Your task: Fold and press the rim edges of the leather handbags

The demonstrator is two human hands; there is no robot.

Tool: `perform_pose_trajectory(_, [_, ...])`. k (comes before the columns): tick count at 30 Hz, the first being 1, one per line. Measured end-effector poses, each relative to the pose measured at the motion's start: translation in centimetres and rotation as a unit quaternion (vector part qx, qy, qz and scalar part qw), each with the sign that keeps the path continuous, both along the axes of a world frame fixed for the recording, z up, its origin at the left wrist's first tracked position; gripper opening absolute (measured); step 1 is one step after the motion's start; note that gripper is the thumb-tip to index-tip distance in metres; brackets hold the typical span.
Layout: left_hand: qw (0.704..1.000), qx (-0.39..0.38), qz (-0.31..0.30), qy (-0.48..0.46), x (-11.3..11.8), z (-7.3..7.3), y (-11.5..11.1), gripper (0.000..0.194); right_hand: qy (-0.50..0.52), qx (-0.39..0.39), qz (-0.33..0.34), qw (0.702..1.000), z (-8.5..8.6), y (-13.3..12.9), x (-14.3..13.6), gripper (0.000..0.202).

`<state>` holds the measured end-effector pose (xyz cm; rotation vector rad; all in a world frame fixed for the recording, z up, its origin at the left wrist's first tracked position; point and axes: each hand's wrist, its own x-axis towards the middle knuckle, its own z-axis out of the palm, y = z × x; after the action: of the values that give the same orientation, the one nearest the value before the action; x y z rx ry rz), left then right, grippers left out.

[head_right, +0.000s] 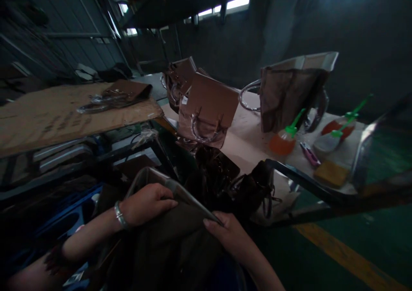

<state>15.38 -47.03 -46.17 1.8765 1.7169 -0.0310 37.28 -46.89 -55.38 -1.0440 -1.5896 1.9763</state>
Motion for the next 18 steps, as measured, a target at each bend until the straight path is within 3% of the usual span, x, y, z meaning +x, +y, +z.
perform_pose_trajectory(5, [0.999,0.011,-0.006,0.043,-0.08,-0.45,0.07,0.024,0.009,-0.003,0.021,1.0,0.53,-0.15,0.06,0.033])
perform_pose_trajectory(10, [0.997,0.019,-0.017,0.076,0.08,-0.54,0.16,0.023,-0.042,0.057,0.027,0.997,0.84,-0.34,0.02,0.035])
perform_pose_trajectory(13, [0.996,0.024,-0.017,0.089,0.17,-0.66,0.14,0.023,-0.041,0.053,0.029,0.997,0.81,-0.38,0.09,0.034])
perform_pose_trajectory(18, [0.995,0.034,-0.011,0.092,0.24,-0.28,-0.16,0.023,-0.045,0.06,0.029,0.997,0.73,-0.35,0.19,0.035])
